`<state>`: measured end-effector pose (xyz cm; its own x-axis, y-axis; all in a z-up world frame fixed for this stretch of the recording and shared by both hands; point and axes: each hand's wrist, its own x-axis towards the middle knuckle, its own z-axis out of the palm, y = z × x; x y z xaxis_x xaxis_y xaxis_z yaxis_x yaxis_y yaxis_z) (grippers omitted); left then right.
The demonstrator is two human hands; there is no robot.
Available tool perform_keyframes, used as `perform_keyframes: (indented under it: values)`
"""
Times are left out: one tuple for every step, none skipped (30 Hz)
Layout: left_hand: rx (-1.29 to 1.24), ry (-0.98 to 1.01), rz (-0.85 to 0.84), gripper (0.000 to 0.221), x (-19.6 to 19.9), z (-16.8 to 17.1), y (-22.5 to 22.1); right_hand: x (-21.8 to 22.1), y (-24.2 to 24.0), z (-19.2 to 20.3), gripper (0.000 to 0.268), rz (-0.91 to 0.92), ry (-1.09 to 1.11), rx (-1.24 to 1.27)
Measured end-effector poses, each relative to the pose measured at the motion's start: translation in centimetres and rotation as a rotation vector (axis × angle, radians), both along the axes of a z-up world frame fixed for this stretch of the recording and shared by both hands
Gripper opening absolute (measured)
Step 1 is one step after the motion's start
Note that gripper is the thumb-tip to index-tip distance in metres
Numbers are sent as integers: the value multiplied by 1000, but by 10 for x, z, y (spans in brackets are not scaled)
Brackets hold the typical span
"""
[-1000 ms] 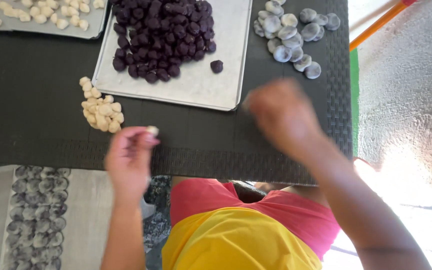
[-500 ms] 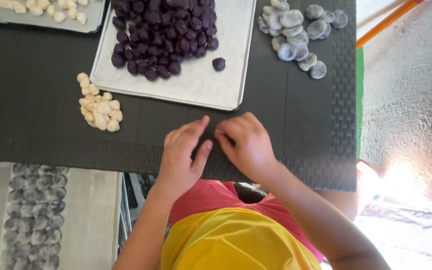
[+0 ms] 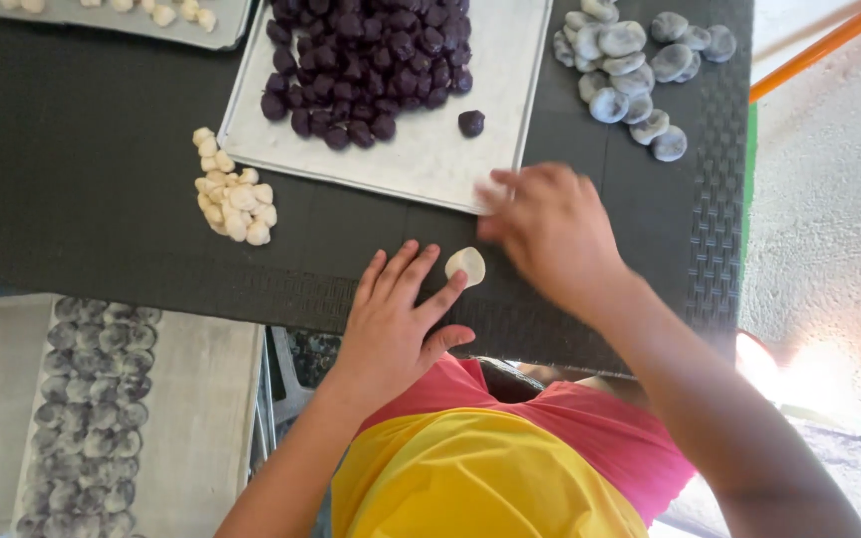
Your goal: Filling small pieces of white dough with purple dough and rolling them into balls.
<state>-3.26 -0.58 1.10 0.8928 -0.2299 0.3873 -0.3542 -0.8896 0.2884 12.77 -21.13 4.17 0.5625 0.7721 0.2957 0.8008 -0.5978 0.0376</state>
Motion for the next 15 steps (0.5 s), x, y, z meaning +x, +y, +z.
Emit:
perform_keyframes:
  values:
    - [-46, -24, 6, 63, 0, -1, -1, 25, 7, -9, 35, -53, -26, 102]
    - [-92, -49, 12, 58, 0, -2, -2, 51, 14, -17, 33, -103, -52, 204]
    - [-89, -51, 14, 58, 0, 8, -3, 61, 28, -7, 33, -101, -53, 208]
    - [-163, 26, 13, 44, 1, 18, -4, 71, 42, 3, 50, -152, 70, 119]
    - [-238, 104, 15, 33, 0, 28, -5, 81, 58, 12, 71, -200, 196, 29]
    - [-236, 105, 21, 33, 4, 27, -8, 86, 62, -3, 71, -194, 197, 31]
    - [-258, 95, 106, 30, 9, 26, -10, 92, 66, -17, 50, -107, 156, 120]
    - [-280, 84, 191, 29, 14, 25, -13, 99, 70, -31, 35, -20, 115, 209]
    - [-282, 81, 195, 29, 22, 12, -13, 83, 66, -21, 35, -15, 113, 207]
    - [-248, -13, 250, 23, 30, 0, -13, 67, 62, -12, 26, -14, 187, 371]
    - [-219, -104, 306, 19, 39, -14, -15, 51, 57, -3, 18, -13, 264, 530]
    - [-225, -104, 311, 19, 42, -14, -14, 31, 48, 7, 18, -9, 264, 522]
    - [-252, -58, 296, 14, 44, -14, -14, 9, 39, 16, 29, 18, 393, 597]
    - [-279, -13, 282, 9, 46, -14, -15, -11, 29, 26, 41, 45, 523, 670]
    - [-283, -10, 280, 9, 49, -13, -14, -27, 23, 21, 41, 41, 524, 666]
